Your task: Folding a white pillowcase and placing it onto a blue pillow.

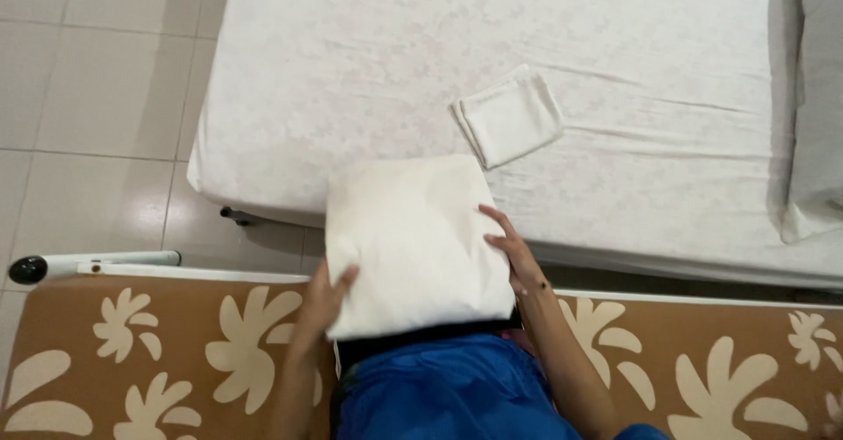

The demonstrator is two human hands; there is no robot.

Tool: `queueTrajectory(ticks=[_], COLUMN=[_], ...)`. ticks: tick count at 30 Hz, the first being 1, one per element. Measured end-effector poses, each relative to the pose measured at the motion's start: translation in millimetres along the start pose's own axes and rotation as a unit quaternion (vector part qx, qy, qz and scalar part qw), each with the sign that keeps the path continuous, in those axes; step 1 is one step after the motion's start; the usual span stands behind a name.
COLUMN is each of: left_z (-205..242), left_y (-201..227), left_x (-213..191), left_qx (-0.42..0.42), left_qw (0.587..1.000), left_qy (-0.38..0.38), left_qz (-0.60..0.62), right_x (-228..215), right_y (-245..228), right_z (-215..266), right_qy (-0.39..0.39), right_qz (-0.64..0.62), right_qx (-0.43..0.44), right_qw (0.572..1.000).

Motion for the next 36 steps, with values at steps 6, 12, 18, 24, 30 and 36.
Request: queueTrajectory(ticks=[6,12,18,24,30,36], left_z=[-7.1,3.0,-19.8,11.2,8.0,-6.7], left_y=[112.8,107.2,-108.4,-148.4,-45.4,54.3], left_x=[-75.1,-90.1,20.9,1.4,-46.0,25.6], left_qx=[0.22,0.168,-0.081,-0.186,-0.035,0.295], left_qw=[0.974,0.983,0.995,0.977,0.954,0.866], left_qy=[0.05,0.071,-0.04,-0.037,0.091,0.085], left_qz=[-0.02,0.025,-0.037,-0.1,-0.284,-0.395], right_x=[79.6,63.9,-4.0,-70.3,-122.8,-117.8], right_y=[-85.5,-103.3,-35.2,-20.9,-50.8,-28.5], right_z=[14.2,40.8,15.5,-35.8,-188.5,-249.2], right_qy=[-0.077,-0.075,0.028,-0.038,0.159,0.245], right_qz=[-0.05,0.01,0.404,0.558,0.439,0.661], right_qx=[-0.107,-0.218,-0.042,0.117,-0.168,-0.102], right_qw=[0.99,0.973,0.913,0.821,0.868,0.702])
Point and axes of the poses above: each hand's wrist, its own z-axis away from the middle knuckle, its own x-axis out of the palm, y = z × x, the point moved 10 cm from there along -z, towards the middle knuckle, and after that the axes turned 15 degrees about -z, right-handed, at the moved point
